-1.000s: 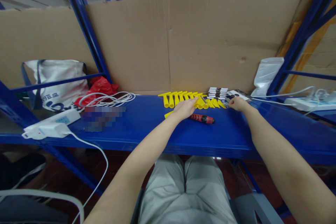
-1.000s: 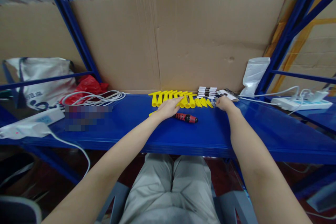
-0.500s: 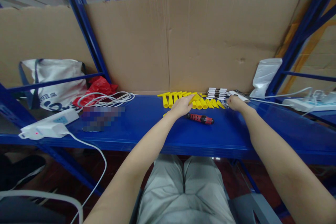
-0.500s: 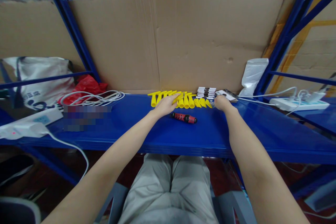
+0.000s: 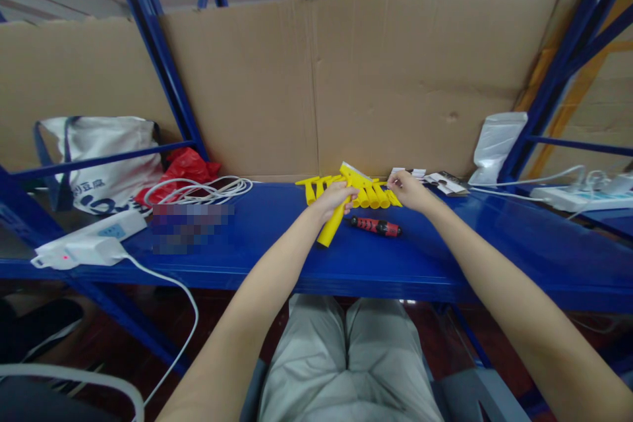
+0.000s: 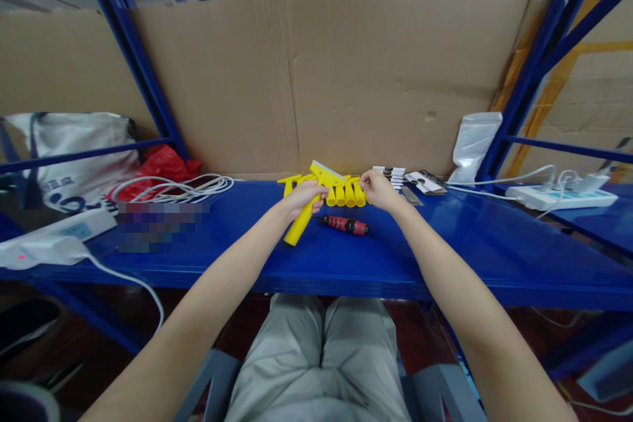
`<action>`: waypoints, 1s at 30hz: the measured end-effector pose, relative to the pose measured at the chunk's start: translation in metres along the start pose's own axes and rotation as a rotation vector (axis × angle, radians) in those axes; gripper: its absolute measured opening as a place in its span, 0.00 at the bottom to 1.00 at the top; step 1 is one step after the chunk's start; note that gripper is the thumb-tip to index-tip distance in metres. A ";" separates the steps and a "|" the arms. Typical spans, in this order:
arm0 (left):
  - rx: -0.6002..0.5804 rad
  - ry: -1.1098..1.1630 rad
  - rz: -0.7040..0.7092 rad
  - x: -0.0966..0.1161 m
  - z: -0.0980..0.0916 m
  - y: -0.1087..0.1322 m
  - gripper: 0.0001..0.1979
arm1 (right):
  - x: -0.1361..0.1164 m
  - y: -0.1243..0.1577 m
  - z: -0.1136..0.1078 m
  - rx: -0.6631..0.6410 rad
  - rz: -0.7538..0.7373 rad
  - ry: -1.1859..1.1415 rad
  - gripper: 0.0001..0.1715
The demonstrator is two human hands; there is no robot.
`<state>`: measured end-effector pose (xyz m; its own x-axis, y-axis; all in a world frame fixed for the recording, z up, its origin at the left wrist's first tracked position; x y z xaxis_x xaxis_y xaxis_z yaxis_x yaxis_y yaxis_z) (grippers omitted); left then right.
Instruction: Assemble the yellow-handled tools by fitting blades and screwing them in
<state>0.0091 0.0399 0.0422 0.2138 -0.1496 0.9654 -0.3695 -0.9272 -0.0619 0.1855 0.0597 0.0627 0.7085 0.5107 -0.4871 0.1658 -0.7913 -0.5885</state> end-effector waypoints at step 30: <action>-0.058 0.027 -0.101 -0.005 0.017 0.004 0.12 | -0.042 0.012 0.027 -0.004 -0.231 -0.087 0.05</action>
<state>0.0218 0.0308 0.0325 0.2285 -0.0462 0.9725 -0.3992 -0.9155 0.0503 0.1388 0.0381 0.0589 0.5900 0.7050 -0.3935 0.3192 -0.6513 -0.6884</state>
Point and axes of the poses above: each hand's wrist, its own y-axis away from the middle knuckle, its own z-axis out of the palm, x = y × z, the point moved 7 cm from there along -y, towards the middle knuckle, and after that the axes turned 11 degrees about -y, right-handed, at the moved point
